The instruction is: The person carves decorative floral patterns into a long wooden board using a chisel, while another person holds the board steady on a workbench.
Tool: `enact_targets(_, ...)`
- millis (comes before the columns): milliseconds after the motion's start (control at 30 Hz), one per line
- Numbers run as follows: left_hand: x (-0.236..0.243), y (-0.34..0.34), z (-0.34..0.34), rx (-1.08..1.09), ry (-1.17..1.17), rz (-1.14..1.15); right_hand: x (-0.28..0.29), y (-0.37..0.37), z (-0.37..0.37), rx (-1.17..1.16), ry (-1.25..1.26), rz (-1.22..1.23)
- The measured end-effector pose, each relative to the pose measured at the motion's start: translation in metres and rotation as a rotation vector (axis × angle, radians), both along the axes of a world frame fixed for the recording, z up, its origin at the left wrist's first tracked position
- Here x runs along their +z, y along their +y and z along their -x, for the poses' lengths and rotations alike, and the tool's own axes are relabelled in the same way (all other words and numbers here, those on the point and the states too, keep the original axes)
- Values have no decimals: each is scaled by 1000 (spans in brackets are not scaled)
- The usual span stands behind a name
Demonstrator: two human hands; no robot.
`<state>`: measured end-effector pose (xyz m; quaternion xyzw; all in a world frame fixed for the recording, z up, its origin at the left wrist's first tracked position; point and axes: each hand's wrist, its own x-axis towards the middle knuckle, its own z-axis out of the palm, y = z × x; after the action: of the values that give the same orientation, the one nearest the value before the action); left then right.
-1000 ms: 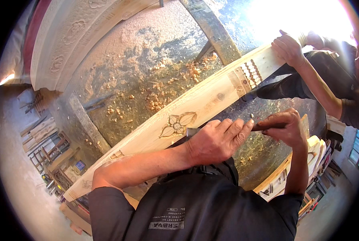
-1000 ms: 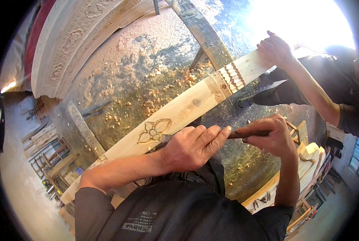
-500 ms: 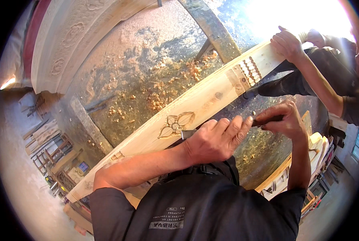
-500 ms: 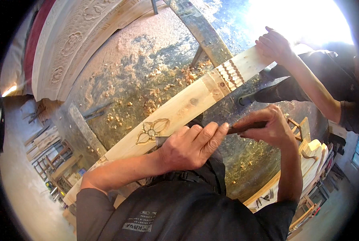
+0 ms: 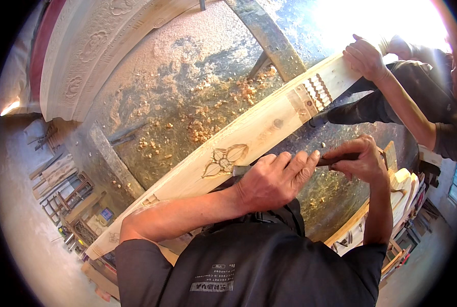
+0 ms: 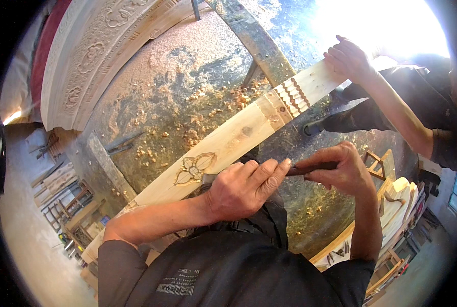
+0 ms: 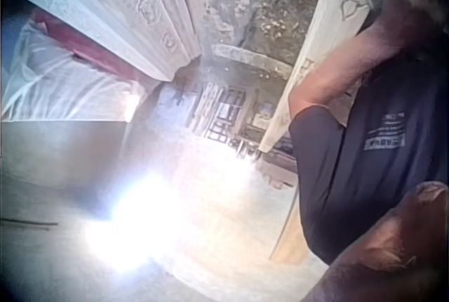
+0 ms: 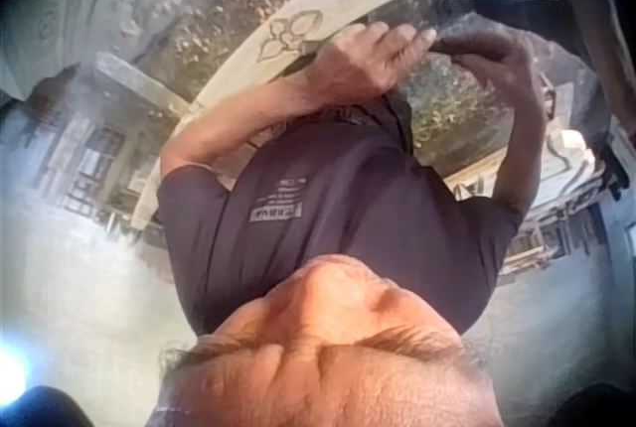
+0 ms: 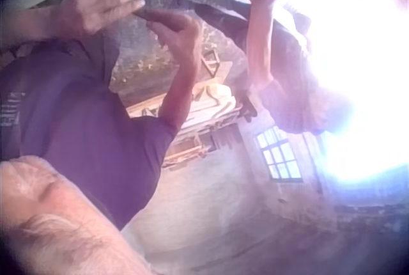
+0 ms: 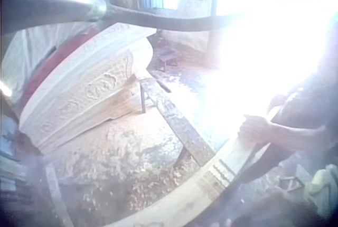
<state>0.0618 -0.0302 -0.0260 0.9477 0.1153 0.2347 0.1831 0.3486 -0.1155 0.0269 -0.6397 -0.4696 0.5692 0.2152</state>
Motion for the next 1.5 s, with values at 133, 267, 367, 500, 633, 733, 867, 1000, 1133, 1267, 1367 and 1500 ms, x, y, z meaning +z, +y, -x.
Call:
enact_targets(133,3,4,0,-6,-10,-38,9,10,4,-28,4,58)
enact_targets(267,4,2,4,-95,-74,-69,18,-15,13,34,-28,-67)
enact_targets(367,-1,-7,7,-186,-135,-28,36,-54,42,-58,-110,-13)
enact_targets(500,0,-20,16,-317,-158,105,47,-105,103,-291,-155,-4)
enact_targets(633,8,-9,22,-530,-170,195,56,-140,159,-509,-162,-55)
enact_targets(733,9,8,24,-645,-187,212,54,-144,191,-594,-197,-95)
enact_targets(867,3,16,28,-701,-205,233,57,-137,210,-618,-275,-102)
enact_targets(1000,-1,16,22,-685,-238,302,62,-132,213,-618,-315,-90)
enact_targets(1133,-3,16,25,-662,-224,313,60,-125,211,-585,-337,-122)
enact_targets(1267,-4,15,23,-629,-214,348,62,-121,206,-595,-332,-103)
enact_targets(1367,-3,16,22,-620,-215,358,70,-115,199,-553,-341,-82)
enact_targets(1500,0,18,19,-612,-242,377,79,-108,193,-511,-362,-77)
